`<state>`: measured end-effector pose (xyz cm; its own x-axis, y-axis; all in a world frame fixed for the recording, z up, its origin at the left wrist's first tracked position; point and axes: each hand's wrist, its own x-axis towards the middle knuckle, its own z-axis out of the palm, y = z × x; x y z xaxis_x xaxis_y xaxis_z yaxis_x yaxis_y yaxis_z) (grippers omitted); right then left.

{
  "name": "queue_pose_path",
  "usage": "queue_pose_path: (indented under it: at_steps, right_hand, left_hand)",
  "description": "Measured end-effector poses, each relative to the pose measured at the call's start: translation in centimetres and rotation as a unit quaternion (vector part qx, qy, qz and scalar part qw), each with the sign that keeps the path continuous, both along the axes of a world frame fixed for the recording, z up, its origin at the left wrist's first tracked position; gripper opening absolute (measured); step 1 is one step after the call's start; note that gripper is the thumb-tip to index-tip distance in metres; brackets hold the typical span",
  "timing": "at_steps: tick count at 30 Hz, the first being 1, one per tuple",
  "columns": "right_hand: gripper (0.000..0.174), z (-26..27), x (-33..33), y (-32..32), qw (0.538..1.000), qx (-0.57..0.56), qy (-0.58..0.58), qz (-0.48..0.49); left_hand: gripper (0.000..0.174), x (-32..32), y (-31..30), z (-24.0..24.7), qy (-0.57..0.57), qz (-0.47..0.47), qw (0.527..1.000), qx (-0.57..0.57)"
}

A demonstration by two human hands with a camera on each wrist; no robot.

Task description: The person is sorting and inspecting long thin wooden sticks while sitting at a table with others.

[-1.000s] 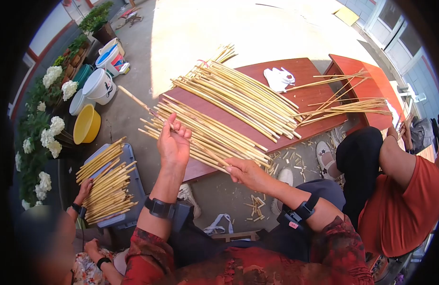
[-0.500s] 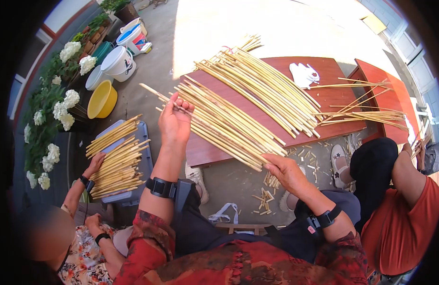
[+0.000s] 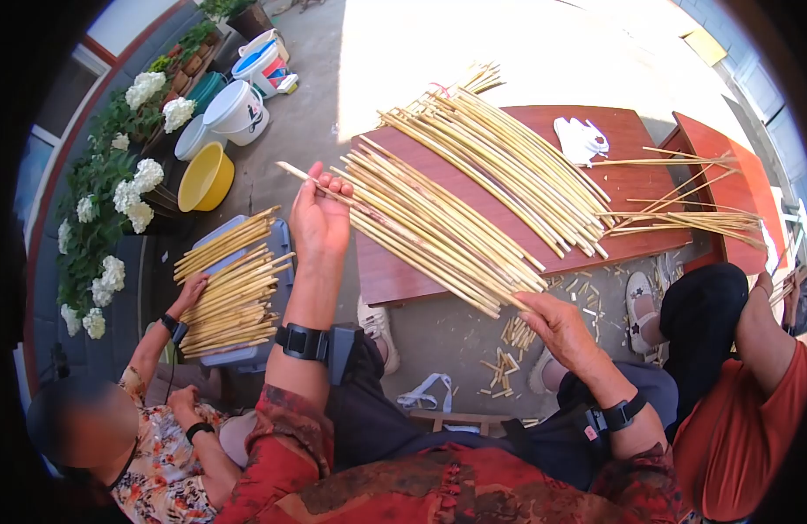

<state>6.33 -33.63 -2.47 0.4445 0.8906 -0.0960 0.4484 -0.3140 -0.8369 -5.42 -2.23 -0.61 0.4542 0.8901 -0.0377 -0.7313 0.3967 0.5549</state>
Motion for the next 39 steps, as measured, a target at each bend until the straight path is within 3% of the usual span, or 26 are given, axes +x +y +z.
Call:
queue_pose_path:
  at_steps: [13, 16, 21, 23, 31, 39]
  right_hand:
    - [0.028, 0.1, -0.7, 0.9, 0.999, -0.026, 0.022, 0.013]
    - [0.027, -0.3, -0.4, 0.6, 1.000, 0.012, -0.012, 0.024]
    - [0.026, -0.3, -0.6, 0.7, 0.999, -0.019, -0.006, 0.028]
    - [0.027, 0.1, -0.8, 1.3, 0.999, -0.014, -0.015, 0.031]
    - [0.025, 1.1, -1.6, 4.2, 0.984, -0.032, 0.169, -0.036]
    - [0.022, 0.9, -1.3, 5.4, 0.987, -0.006, 0.148, -0.063]
  left_hand:
    - [0.025, -0.5, -1.3, 0.6, 0.032, -0.011, 0.999, -0.039]
    - [0.027, -1.1, 0.1, 0.7, 0.025, 0.020, 0.998, -0.057]
    - [0.024, -1.3, 1.0, 0.8, 0.006, 0.083, 0.995, -0.055]
    - [0.023, -0.2, -0.5, 0.4, 0.007, 0.044, 0.998, -0.035]
    - [0.023, 3.2, -10.3, -1.2, 0.111, -0.192, 0.975, 0.022]
    - [0.022, 2.8, -10.0, -1.6, 0.186, -0.334, 0.921, 0.079]
